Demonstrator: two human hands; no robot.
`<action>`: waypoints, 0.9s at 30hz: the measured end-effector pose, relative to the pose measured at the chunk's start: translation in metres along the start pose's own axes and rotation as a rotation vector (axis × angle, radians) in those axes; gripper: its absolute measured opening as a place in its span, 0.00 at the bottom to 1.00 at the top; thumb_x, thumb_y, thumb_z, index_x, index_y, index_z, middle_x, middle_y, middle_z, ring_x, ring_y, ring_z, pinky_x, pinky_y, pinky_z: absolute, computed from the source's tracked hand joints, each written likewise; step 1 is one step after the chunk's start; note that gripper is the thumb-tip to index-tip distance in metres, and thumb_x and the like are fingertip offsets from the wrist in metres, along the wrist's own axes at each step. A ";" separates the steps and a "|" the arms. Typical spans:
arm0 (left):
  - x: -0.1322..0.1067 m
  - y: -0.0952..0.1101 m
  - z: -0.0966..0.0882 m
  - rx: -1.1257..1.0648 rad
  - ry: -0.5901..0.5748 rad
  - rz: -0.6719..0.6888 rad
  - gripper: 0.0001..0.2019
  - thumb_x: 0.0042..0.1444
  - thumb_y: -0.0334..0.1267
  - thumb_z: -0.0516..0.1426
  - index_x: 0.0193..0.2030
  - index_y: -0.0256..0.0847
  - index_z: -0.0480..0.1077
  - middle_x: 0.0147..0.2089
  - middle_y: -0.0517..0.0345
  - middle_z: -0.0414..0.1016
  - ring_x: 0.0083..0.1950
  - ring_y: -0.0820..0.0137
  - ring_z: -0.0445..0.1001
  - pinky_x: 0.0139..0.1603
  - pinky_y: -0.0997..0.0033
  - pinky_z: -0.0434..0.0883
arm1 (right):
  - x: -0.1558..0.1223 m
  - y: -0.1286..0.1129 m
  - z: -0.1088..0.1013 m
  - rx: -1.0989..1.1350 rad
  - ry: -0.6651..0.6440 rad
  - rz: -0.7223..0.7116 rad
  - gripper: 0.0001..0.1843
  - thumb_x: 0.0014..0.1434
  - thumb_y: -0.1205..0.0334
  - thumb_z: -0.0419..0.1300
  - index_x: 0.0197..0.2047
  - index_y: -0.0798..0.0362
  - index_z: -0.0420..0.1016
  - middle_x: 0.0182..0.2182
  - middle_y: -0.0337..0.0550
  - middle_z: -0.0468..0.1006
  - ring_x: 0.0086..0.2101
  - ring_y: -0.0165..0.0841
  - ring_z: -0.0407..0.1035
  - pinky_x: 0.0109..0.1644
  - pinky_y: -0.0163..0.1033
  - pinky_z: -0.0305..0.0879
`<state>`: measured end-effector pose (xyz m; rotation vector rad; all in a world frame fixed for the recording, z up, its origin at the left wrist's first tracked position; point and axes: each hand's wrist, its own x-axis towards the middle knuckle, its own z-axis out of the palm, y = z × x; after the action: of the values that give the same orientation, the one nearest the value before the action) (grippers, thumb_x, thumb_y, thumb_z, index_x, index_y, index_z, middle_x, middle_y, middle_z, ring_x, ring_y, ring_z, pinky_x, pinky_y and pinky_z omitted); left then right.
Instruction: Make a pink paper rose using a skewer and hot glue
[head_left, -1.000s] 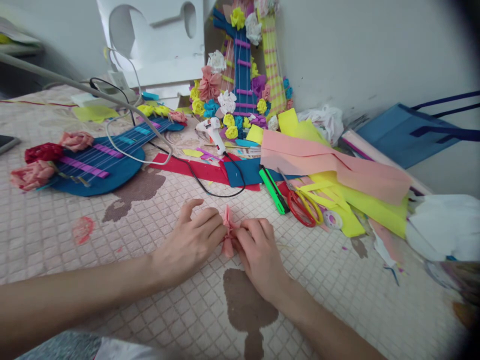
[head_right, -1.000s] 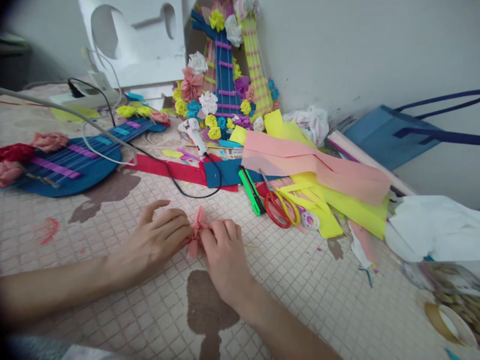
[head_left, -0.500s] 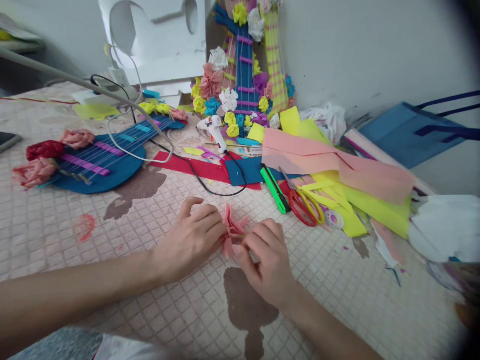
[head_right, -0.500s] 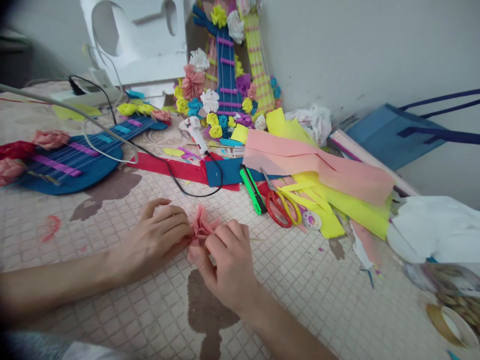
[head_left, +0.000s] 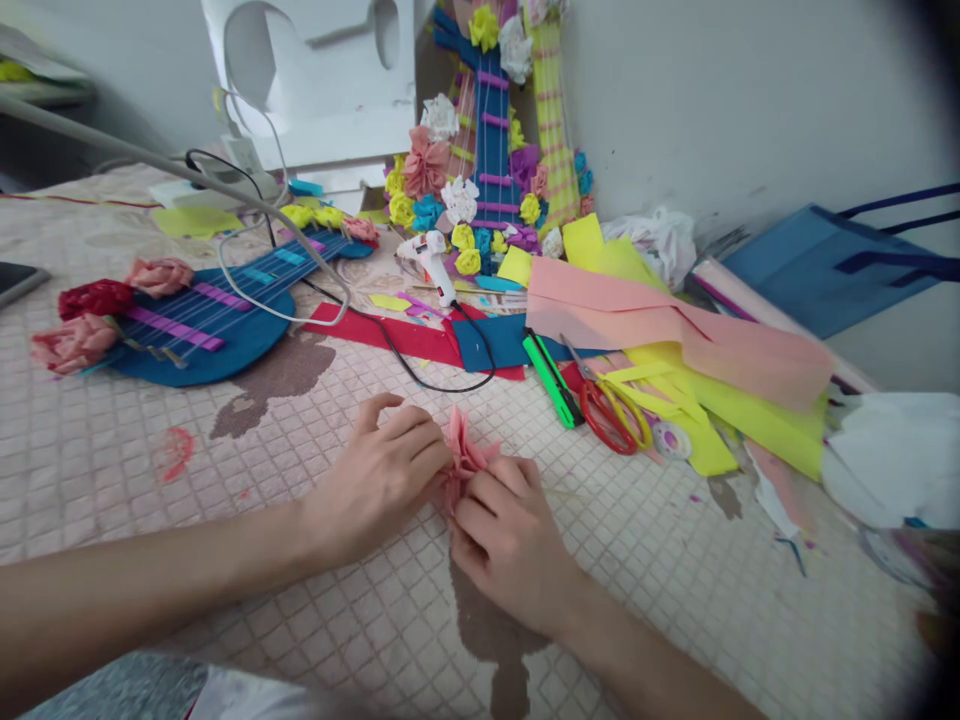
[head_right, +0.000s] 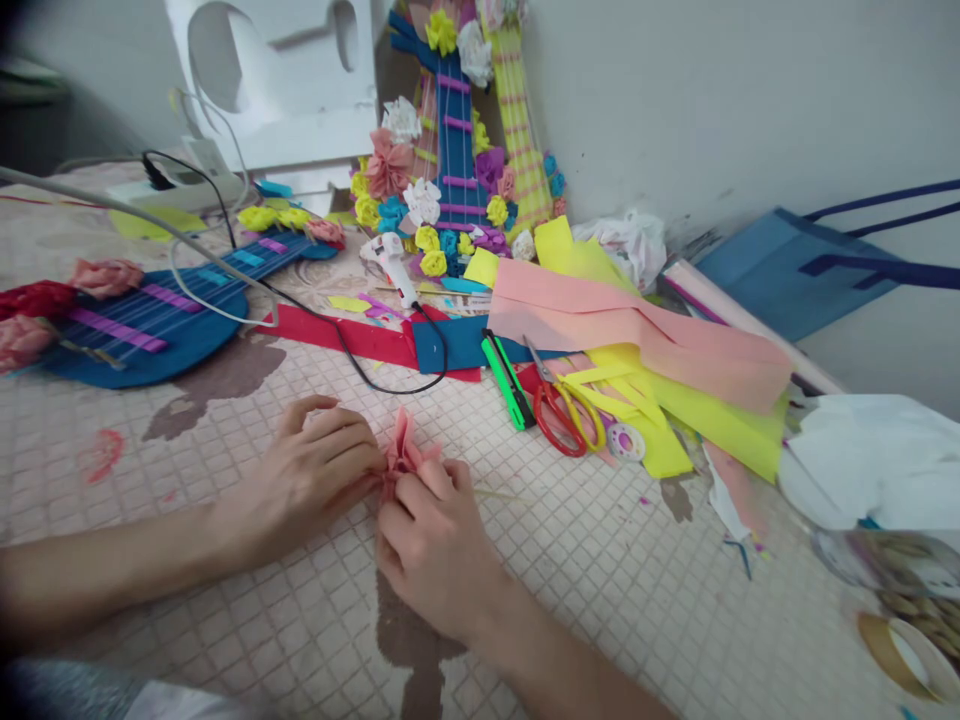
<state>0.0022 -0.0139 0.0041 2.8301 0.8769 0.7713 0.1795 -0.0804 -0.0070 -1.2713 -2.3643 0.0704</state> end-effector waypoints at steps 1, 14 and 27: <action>0.000 0.000 0.000 -0.005 -0.002 -0.002 0.10 0.65 0.34 0.50 0.34 0.39 0.71 0.34 0.58 0.73 0.41 0.65 0.68 0.54 0.53 0.56 | 0.000 0.001 0.001 -0.006 -0.009 -0.012 0.08 0.57 0.69 0.57 0.26 0.53 0.68 0.27 0.40 0.69 0.37 0.36 0.59 0.42 0.45 0.56; 0.000 -0.002 -0.003 -0.079 -0.042 -0.032 0.09 0.64 0.36 0.52 0.33 0.40 0.69 0.34 0.60 0.72 0.40 0.67 0.68 0.52 0.57 0.57 | 0.000 0.015 -0.022 0.151 0.061 0.070 0.11 0.62 0.54 0.54 0.37 0.53 0.71 0.35 0.44 0.71 0.39 0.38 0.63 0.44 0.46 0.60; -0.001 -0.004 -0.004 -0.118 -0.061 -0.029 0.07 0.63 0.35 0.54 0.34 0.41 0.70 0.35 0.60 0.73 0.42 0.66 0.68 0.51 0.58 0.55 | -0.004 0.037 -0.031 0.179 -0.196 0.224 0.06 0.60 0.69 0.57 0.40 0.50 0.67 0.40 0.41 0.74 0.42 0.35 0.68 0.45 0.42 0.65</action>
<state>-0.0025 -0.0116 0.0063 2.7173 0.8322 0.7041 0.2227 -0.0680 0.0098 -1.4917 -2.3013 0.4859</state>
